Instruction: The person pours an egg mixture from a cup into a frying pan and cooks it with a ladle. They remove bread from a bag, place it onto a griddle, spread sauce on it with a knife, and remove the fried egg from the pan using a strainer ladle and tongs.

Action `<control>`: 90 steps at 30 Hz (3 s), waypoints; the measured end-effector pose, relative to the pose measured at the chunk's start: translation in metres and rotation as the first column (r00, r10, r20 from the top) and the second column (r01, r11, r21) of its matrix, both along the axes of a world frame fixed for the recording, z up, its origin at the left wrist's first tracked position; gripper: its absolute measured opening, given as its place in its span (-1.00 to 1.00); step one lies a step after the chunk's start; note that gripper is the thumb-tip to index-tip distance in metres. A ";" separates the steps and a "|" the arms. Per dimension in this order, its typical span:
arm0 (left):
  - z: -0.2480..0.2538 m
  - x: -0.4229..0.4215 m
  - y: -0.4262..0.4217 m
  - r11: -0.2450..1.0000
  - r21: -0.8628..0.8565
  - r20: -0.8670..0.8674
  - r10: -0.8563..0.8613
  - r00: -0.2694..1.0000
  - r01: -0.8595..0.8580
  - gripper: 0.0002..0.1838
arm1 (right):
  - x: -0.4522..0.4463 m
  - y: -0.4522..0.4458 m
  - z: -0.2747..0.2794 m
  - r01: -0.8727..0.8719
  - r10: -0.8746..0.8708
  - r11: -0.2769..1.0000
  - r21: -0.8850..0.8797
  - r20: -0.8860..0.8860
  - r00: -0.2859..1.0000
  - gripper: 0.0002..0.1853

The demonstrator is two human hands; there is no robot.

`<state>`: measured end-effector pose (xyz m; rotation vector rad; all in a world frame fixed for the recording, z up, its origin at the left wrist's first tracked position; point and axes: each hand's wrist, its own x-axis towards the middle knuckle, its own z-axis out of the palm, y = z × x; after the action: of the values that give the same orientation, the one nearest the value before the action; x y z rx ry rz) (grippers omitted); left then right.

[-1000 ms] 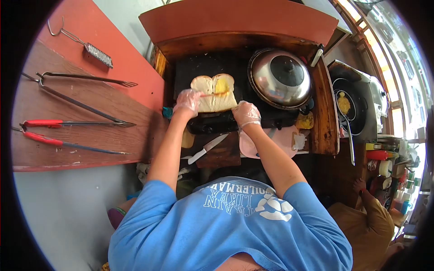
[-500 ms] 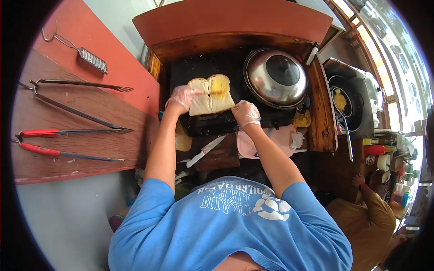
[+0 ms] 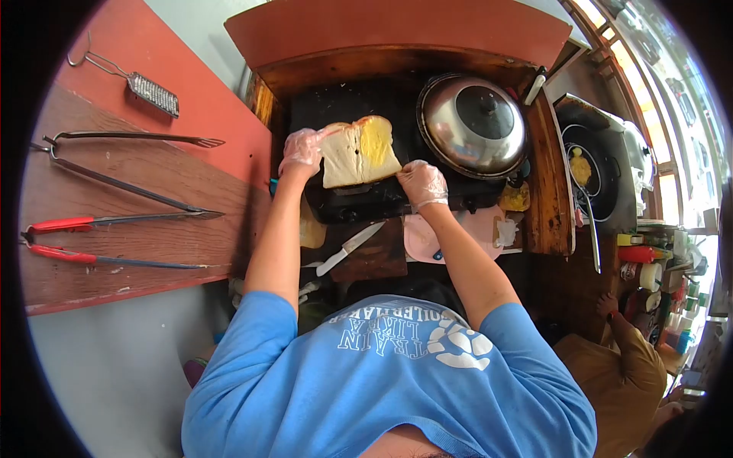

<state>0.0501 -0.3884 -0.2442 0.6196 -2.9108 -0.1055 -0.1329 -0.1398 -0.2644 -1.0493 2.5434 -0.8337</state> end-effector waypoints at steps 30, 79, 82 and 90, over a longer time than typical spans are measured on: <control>0.038 0.038 0.072 0.992 0.047 0.117 0.115 0.986 -0.121 -0.63 | -0.023 -0.003 0.004 -0.062 0.061 0.997 0.043 0.023 0.998 -0.68; 0.114 -0.448 0.539 0.988 0.012 0.405 -0.144 0.903 0.152 -0.86 | -0.279 0.508 0.070 0.681 0.083 0.708 -0.186 0.980 0.182 -0.77; 0.107 -0.464 0.512 0.999 0.032 0.378 -0.023 0.925 0.012 -0.82 | -0.270 0.514 0.079 0.665 0.038 0.717 -0.209 0.964 0.263 -0.79; 0.146 -0.413 0.482 0.937 -0.335 -0.068 -0.132 0.989 0.102 -0.81 | -0.249 0.529 0.110 0.659 -0.226 0.738 -0.145 0.867 0.444 -0.78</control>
<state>-0.3631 0.0939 -0.0985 0.3735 -2.7830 0.3283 -0.3816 0.3892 -0.1546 0.1080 1.7805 -1.6759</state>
